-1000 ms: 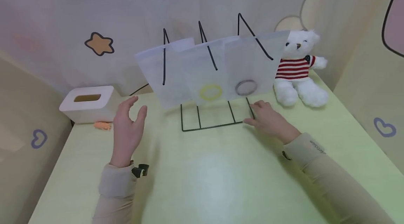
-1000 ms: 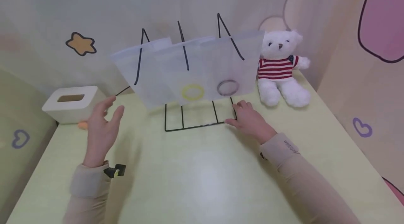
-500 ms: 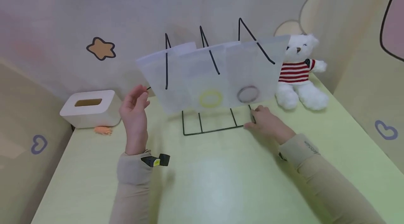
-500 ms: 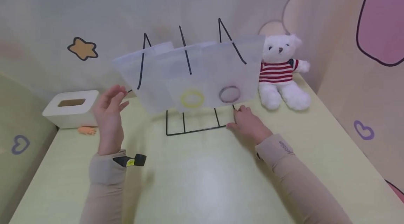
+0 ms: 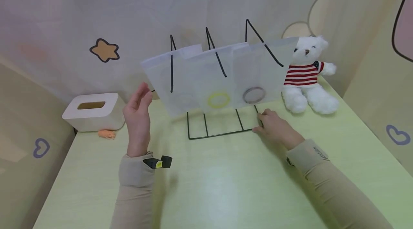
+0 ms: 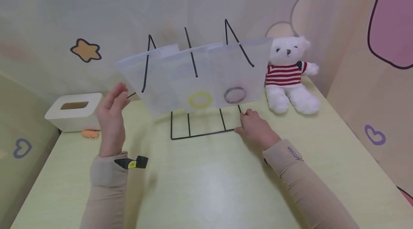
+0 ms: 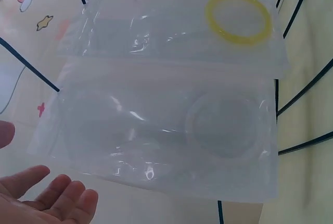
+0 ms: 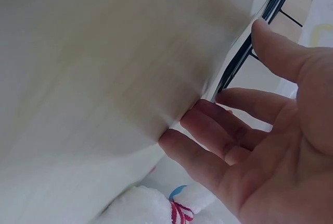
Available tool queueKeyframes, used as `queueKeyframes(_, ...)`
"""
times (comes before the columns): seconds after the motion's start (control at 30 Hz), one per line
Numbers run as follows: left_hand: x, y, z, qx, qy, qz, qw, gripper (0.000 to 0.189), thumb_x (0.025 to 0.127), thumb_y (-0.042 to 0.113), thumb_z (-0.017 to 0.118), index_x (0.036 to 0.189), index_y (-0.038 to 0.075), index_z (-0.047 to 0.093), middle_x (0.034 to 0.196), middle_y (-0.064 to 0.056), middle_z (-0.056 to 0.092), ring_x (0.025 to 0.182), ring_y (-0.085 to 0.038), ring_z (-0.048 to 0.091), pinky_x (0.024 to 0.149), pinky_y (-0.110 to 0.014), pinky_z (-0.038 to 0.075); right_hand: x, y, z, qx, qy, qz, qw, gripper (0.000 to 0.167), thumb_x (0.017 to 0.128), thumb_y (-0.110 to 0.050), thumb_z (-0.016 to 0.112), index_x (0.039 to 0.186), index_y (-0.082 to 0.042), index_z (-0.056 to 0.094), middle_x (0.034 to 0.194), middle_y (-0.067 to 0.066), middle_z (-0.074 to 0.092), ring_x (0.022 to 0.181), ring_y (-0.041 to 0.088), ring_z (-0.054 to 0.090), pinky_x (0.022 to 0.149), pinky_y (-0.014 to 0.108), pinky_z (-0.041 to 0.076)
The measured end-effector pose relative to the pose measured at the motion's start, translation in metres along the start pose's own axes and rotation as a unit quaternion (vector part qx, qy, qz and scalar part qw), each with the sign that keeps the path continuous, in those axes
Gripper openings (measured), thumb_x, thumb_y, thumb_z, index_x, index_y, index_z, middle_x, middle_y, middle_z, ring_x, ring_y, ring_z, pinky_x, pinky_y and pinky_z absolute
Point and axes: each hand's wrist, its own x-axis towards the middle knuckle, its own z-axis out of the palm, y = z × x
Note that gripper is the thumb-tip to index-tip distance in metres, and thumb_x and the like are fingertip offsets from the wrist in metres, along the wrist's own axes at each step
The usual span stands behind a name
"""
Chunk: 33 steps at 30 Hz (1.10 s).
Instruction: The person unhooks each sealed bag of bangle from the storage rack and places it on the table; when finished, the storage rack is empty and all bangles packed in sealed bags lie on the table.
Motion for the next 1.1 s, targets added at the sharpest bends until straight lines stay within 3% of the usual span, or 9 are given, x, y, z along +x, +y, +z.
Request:
queueKeyframes(0.53,0.005,0.014,0.005,-0.001,-0.022,0.026,0.9994,0.046,0.098,0.017,0.059,0.140,0.001,0.050,0.139,-0.011,0.050,0.130,-0.023,0.043,0.111,-0.034,0.033,0.001,0.003,0.001,-0.010,0.005,0.004,0.9999,0.058,0.098,-0.030,0.058,0.138,0.010,0.045,0.132,0.027,0.043,0.121,0.043,0.043,0.092,0.058,0.045)
queueKeyframes(1.1,0.008,0.017,0.007,-0.022,-0.034,0.034,0.9986,0.047,0.097,0.014,0.059,0.141,0.001,0.047,0.144,-0.009,0.048,0.134,-0.019,0.041,0.112,-0.031,0.032,0.003,0.004,0.002,-0.015,0.001,0.011,0.9998,0.058,0.098,-0.032,0.058,0.138,0.008,0.046,0.132,0.027,0.043,0.122,0.043,0.042,0.090,0.059,0.045)
